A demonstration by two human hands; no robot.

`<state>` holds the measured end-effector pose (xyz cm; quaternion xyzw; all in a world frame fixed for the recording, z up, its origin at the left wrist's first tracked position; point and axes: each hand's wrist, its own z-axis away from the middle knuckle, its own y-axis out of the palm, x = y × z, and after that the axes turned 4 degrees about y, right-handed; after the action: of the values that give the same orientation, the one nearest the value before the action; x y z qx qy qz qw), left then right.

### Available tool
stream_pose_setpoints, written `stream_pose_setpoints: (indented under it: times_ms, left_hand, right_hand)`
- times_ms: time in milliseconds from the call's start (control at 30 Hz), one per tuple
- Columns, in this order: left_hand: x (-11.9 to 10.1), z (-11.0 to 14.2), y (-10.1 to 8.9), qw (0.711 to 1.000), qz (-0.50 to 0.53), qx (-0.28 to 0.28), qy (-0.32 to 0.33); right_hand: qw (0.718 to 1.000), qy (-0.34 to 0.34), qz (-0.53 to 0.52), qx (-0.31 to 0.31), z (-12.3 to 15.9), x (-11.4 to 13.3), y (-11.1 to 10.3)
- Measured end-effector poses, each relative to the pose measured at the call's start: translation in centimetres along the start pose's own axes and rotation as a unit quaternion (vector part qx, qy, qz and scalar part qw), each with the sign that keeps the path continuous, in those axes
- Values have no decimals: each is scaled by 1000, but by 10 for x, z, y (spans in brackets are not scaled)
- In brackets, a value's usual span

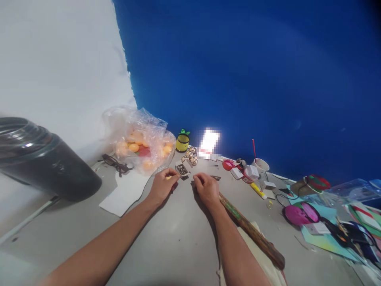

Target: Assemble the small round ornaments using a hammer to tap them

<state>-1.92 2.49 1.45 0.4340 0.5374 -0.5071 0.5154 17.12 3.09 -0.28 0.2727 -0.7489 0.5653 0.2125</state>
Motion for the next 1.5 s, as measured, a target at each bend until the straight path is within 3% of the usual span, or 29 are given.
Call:
stream_pose_setpoints:
  times_ms: [167,300,433,533,900,1133,1333,1500]
  left_hand:
    - [-17,-13,-8,973,-197,24,121]
    - [-30,-37,-3,906,-366,52,206]
    - [-40,-59,9,836,-492,134,200]
    - [-46,-64,16,814,-530,163,175]
    - [-43,-57,17,807,-513,175,234]
    - [-34,-62,12,829,-473,178,241]
    - [-29,-60,10,810,-506,146,259]
    - [-29,-62,7,832,-485,124,239]
  right_hand:
    - [1000,5,12,5,-2,2,1]
    - [1000,2,30,7,-3,5,1]
    - [999,-4,35,12,-4,6,-1]
    - [999,-8,37,15,-4,7,-1]
    - [999,-8,40,12,-5,6,1]
    - [999,-3,35,10,-4,6,-1]
    - [999,-2,37,13,-5,7,-2]
    - [999,2,46,12,-5,8,-1]
